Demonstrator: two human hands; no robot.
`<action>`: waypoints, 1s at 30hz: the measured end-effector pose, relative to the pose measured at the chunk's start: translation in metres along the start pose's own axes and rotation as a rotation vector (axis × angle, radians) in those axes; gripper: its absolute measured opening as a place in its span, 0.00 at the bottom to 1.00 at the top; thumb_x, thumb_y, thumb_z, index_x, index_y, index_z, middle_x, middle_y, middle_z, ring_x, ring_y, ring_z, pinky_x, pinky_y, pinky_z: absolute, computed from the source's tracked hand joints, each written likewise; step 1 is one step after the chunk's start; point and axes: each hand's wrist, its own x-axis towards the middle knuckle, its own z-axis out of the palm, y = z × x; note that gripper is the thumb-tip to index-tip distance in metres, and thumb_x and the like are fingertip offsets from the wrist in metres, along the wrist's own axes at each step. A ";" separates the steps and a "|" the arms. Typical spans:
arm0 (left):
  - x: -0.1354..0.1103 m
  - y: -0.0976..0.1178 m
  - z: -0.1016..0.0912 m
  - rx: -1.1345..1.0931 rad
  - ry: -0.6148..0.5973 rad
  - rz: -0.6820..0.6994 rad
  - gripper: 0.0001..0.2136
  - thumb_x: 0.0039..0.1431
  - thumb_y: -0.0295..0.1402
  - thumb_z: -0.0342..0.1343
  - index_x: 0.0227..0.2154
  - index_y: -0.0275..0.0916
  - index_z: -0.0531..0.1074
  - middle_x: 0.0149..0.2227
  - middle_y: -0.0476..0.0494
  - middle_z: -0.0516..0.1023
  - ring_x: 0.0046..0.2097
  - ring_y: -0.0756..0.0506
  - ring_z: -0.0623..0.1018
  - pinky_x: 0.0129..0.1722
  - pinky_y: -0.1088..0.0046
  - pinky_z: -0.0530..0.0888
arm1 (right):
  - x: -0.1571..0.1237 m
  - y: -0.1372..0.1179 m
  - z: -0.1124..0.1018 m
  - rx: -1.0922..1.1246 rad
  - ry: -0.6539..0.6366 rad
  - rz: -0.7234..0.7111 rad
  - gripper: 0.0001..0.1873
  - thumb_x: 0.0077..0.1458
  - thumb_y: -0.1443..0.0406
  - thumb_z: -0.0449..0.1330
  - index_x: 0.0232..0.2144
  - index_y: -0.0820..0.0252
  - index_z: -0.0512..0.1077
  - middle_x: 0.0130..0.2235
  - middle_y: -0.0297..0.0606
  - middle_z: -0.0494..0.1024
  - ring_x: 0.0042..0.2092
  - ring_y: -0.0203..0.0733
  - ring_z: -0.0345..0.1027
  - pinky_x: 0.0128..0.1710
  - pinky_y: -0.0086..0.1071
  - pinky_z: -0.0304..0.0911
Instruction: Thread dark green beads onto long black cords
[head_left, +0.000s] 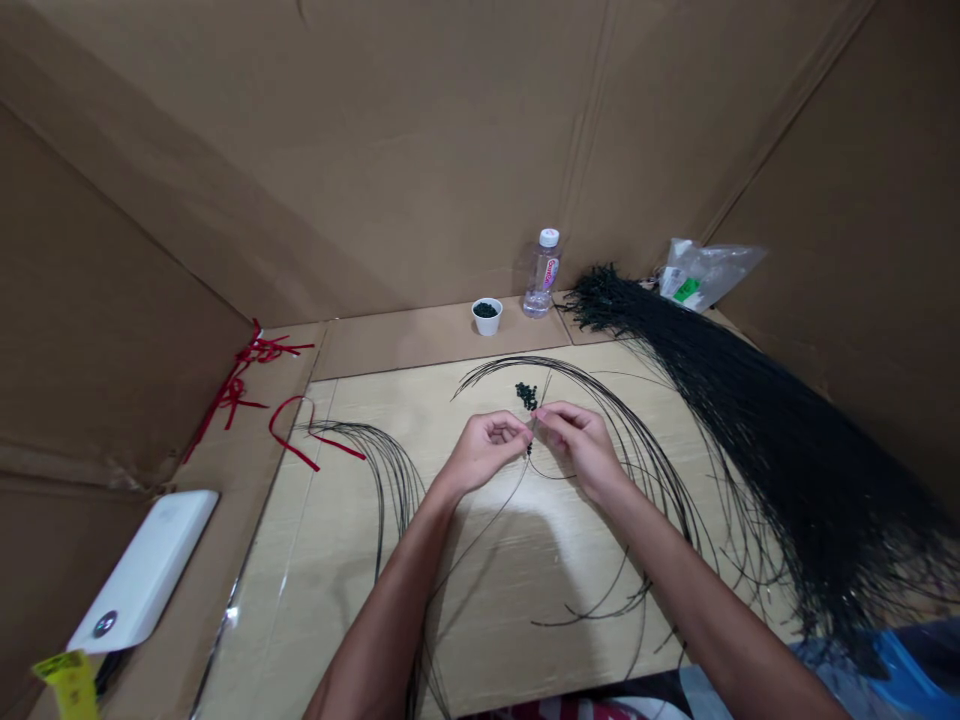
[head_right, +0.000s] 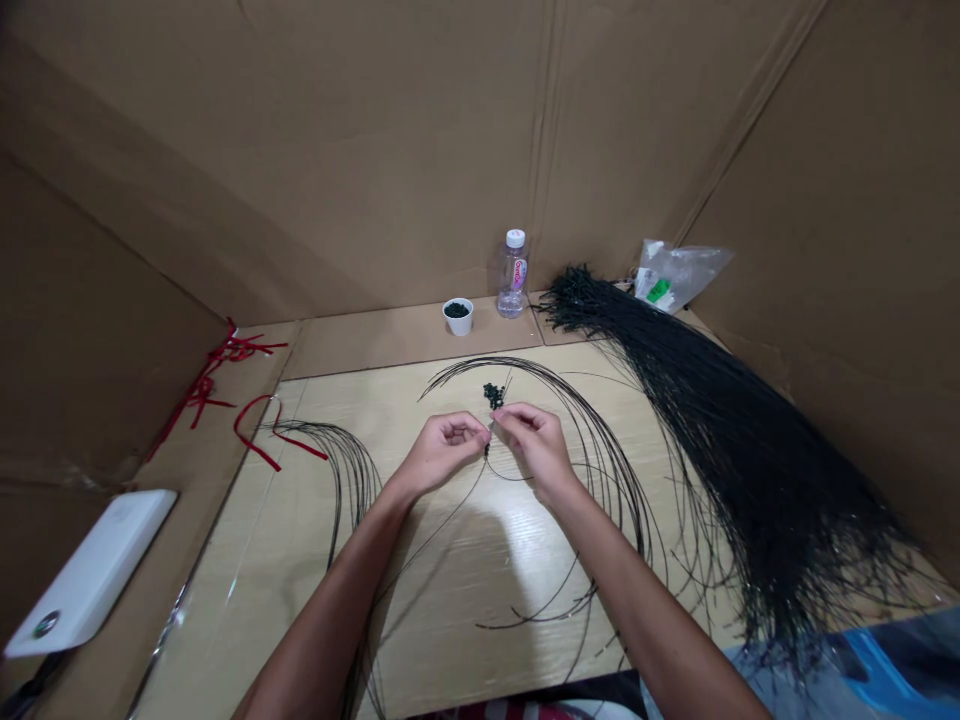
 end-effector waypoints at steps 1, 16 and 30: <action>0.000 0.000 0.000 0.006 0.001 -0.001 0.12 0.60 0.42 0.68 0.34 0.36 0.81 0.31 0.45 0.79 0.31 0.49 0.72 0.33 0.73 0.66 | 0.000 0.000 0.000 0.001 0.008 -0.003 0.16 0.44 0.55 0.77 0.30 0.61 0.83 0.23 0.31 0.68 0.26 0.34 0.51 0.24 0.31 0.45; -0.005 0.012 0.005 0.107 -0.062 -0.060 0.04 0.53 0.31 0.64 0.30 0.36 0.81 0.23 0.52 0.70 0.28 0.52 0.65 0.29 0.75 0.60 | -0.001 -0.002 0.006 0.069 0.041 -0.010 0.13 0.44 0.58 0.76 0.30 0.60 0.84 0.24 0.34 0.72 0.26 0.34 0.55 0.26 0.31 0.52; -0.007 0.014 0.005 0.170 -0.128 -0.014 0.05 0.56 0.33 0.66 0.30 0.36 0.81 0.25 0.51 0.72 0.28 0.51 0.65 0.29 0.75 0.62 | -0.001 -0.002 0.004 0.130 0.028 0.006 0.16 0.44 0.55 0.77 0.31 0.60 0.84 0.30 0.39 0.79 0.25 0.33 0.53 0.24 0.30 0.50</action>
